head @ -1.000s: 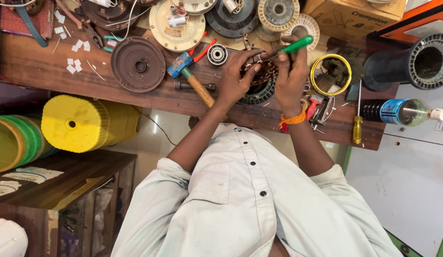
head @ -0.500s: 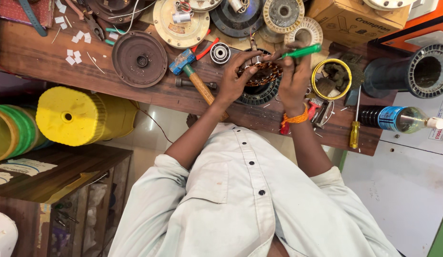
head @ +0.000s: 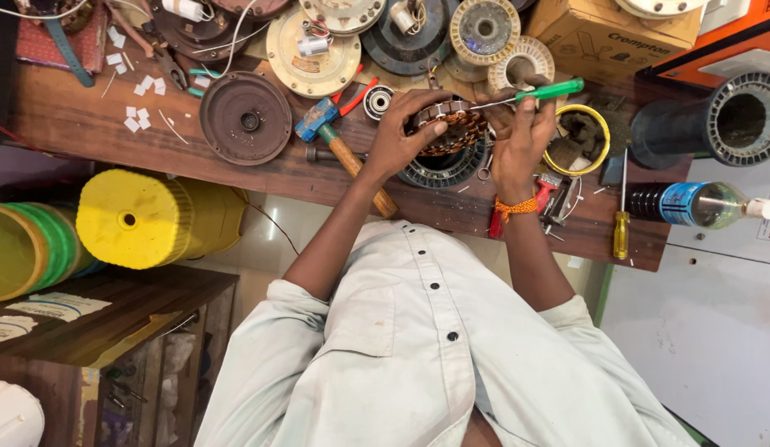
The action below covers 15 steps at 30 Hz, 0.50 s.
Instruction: The person connects wires to a power source and then uses a screwdriver to adjust components within a motor stator. They manipulate the copper windings and internal parts of the stator while it rests on the workbench.
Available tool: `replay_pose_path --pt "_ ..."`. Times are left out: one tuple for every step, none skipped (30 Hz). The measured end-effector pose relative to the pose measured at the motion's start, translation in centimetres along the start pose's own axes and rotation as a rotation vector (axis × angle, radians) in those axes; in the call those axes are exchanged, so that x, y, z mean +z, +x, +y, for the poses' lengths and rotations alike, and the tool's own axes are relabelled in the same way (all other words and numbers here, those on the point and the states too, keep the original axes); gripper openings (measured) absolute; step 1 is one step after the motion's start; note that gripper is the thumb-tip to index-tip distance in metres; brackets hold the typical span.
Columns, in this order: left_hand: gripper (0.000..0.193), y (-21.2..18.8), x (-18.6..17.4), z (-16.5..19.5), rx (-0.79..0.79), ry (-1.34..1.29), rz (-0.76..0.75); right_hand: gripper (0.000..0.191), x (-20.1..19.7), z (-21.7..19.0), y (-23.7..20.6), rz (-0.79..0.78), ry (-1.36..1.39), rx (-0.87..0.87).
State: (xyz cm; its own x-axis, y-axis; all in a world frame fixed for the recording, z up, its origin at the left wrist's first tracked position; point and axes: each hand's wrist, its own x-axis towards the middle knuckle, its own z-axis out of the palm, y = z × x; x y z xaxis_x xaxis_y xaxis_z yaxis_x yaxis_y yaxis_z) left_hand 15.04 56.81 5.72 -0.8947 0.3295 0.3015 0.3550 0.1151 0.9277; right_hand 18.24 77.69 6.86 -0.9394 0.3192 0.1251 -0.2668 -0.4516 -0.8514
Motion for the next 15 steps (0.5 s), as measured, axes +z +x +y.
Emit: replay_pose_path --pt "0.042 0.3 0.2 0.3 -0.012 0.015 -0.006 0.039 -0.2 0.1 -0.2 0.006 0.007 0.020" --pt "0.041 0.6 0.6 0.5 -0.025 0.030 -0.011 0.038 -0.4 0.1 -0.2 -0.002 -0.005 0.010" --pt "0.039 0.8 0.9 0.7 -0.039 0.046 -0.016 0.037 -0.4 0.2 -0.3 -0.010 -0.015 0.002" --pt "0.038 0.9 1.1 0.9 -0.045 0.060 -0.004 0.036 -0.5 0.2 -0.4 -0.017 -0.025 -0.007" --pt "0.037 1.1 1.4 1.1 -0.049 0.074 0.009 0.037 -0.4 0.1 -0.5 -0.019 -0.009 0.003" --pt "0.036 1.2 1.5 1.2 -0.051 0.087 0.023 0.037 -0.3 0.0 -0.7 -0.022 0.007 0.012" --pt "0.036 1.2 1.5 1.3 -0.061 0.083 0.024 0.038 -0.2 -0.1 -0.8 -0.025 0.023 0.021" --pt "0.037 1.2 1.6 1.4 -0.070 0.079 0.024 0.038 0.1 -0.3 -0.8 -0.024 0.018 0.020" --pt "0.037 1.1 1.6 1.4 -0.081 0.074 0.024 0.038 0.3 -0.5 -0.9 -0.022 0.013 0.019" --pt "0.036 1.1 1.6 1.5 -0.093 0.075 0.021 0.039 0.6 -0.8 -0.9 -0.019 0.006 0.020" --pt "0.036 1.1 1.6 1.5 -0.106 0.075 0.019 0.039 1.0 -1.2 -0.9 -0.031 -0.066 0.011" --pt "0.036 1.0 1.6 1.6 -0.118 0.076 0.017 0.039 1.3 -1.5 -0.8 -0.044 -0.137 0.002" --pt "0.035 1.0 1.6 1.6 -0.129 0.077 0.013 0.039 1.7 -1.8 -0.7 -0.057 -0.207 -0.006" --pt "0.035 1.0 1.7 1.6 -0.140 0.078 0.008 0.039 2.2 -2.0 -0.7 -0.087 -0.259 -0.029" --pt "0.034 1.0 1.7 1.5 -0.150 0.080 0.003 0.040 2.6 -2.2 -0.8 -0.117 -0.310 -0.053"
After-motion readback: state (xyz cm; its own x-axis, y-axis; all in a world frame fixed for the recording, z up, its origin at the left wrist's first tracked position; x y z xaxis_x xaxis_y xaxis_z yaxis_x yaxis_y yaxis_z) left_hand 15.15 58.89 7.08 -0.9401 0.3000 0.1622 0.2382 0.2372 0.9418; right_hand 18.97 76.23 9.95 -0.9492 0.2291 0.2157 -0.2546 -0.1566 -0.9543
